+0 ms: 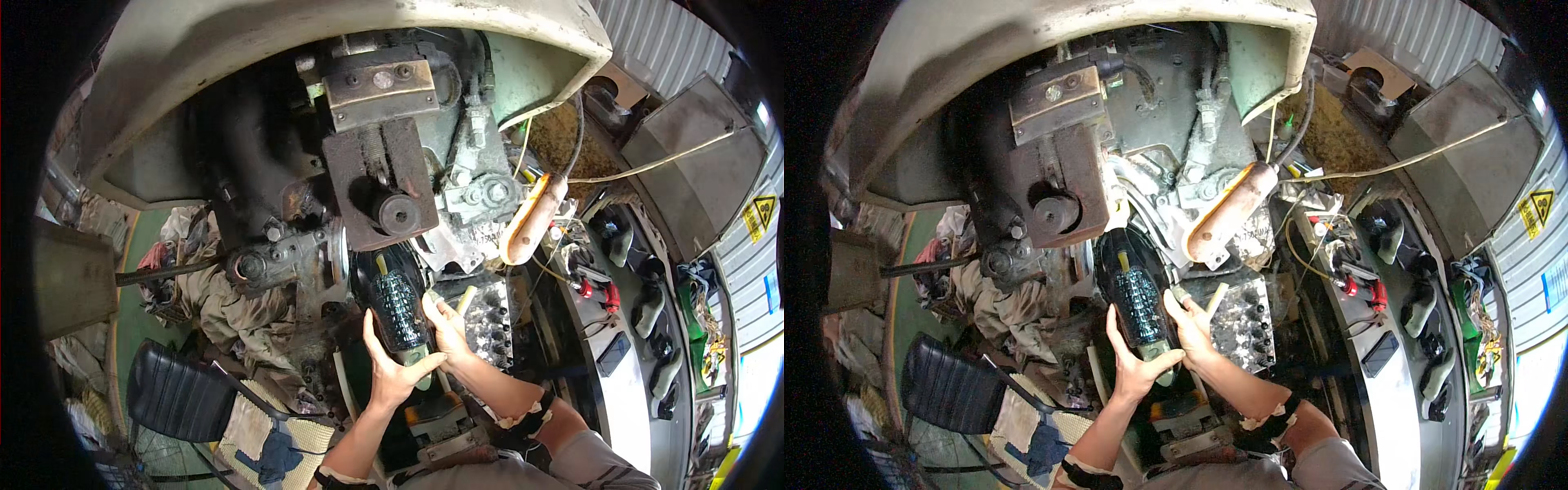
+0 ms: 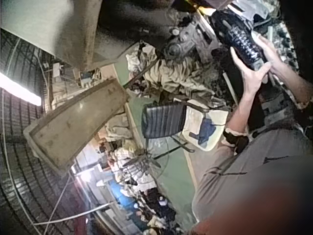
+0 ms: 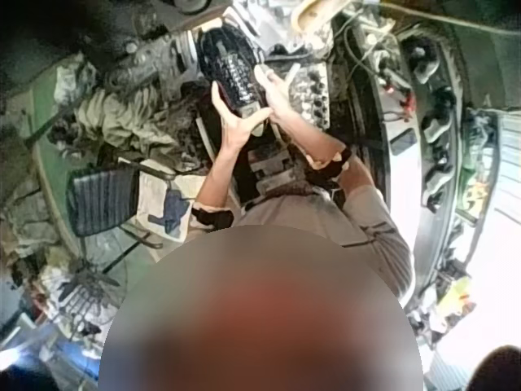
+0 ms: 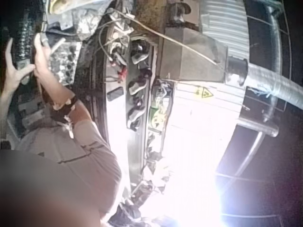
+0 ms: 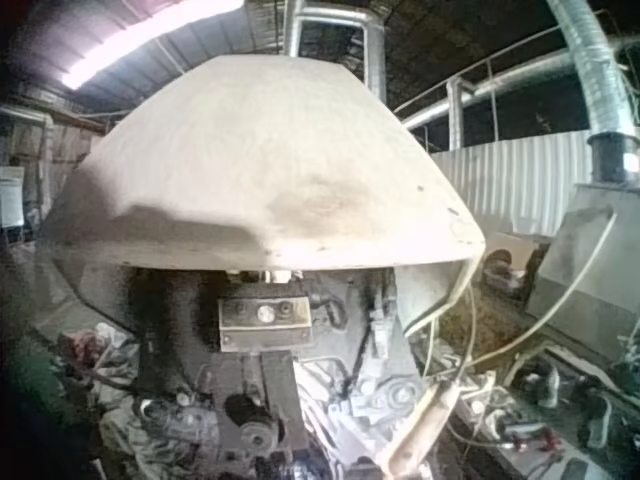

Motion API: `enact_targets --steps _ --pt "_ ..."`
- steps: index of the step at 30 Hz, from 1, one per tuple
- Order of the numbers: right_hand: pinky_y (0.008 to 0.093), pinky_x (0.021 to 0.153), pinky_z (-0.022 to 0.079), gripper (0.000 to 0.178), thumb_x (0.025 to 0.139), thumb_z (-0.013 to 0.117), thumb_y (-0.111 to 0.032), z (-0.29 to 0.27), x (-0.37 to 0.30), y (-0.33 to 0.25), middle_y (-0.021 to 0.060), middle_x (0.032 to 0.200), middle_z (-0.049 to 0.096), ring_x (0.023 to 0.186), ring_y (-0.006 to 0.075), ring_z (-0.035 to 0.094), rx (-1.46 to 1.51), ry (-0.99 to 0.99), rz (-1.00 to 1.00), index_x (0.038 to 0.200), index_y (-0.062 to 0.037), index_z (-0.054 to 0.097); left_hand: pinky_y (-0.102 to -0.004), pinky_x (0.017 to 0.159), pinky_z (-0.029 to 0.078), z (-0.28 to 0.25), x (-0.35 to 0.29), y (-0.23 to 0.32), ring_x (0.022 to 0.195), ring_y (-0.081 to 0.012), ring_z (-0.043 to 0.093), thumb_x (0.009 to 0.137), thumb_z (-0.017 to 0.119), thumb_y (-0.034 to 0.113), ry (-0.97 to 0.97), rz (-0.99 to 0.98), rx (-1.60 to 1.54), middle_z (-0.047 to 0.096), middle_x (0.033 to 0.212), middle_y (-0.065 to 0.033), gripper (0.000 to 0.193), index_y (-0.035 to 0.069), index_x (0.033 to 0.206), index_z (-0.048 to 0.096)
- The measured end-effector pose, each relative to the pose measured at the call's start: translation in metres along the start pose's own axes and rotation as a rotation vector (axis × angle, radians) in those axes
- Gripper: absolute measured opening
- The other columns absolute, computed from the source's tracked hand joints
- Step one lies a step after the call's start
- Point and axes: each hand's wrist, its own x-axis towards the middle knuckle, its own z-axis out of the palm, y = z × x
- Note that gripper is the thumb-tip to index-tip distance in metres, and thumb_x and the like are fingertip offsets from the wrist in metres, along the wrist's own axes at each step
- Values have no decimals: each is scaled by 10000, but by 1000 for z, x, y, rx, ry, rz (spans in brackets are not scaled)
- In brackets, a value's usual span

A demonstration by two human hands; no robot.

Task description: Operating a toe-lasting machine to shape and attach the upper of a shoe to the last.

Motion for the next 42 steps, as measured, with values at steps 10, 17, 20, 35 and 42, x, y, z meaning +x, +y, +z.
enact_targets --steps 10,17,20,35,42 --pt "253 810 546 379 952 719 -222 -4 3 4 71 1072 700 894 125 674 27 -45 -5 1233 -12 574 -439 1092 432 1 1 -2 1314 -289 479 641 936 82 -23 20 -13 362 1499 -189 1353 85 1585 -33" --pt "265 773 563 404 946 726 -207 -9 0 9 103 1048 708 873 140 689 -21 18 -49 1239 8 549 -419 1056 464 0 -1 5 1260 -269 526 652 932 107 -118 -82 -240 420 1456 -193 1376 91 1581 -83" --pt "269 749 571 447 942 731 -206 -12 0 12 121 1030 710 864 145 694 -28 28 -29 1257 28 516 -421 1055 464 0 -5 6 1264 -272 523 657 927 101 -128 -29 -176 423 1452 -190 1378 100 1579 -98" --pt "300 767 589 485 932 734 -361 -13 -8 12 118 1058 683 879 166 693 -47 25 17 1175 10 537 -443 1073 453 0 -15 10 1297 -284 494 654 933 95 -130 -82 -236 380 1466 -168 1354 107 1569 -65" --pt "300 774 587 444 947 711 -375 -5 -19 7 88 1035 703 860 150 693 -9 59 37 1163 -2 603 -431 1067 455 1 -15 24 1298 -278 494 649 936 95 -153 -80 -275 398 1452 -166 1340 91 1573 -34"
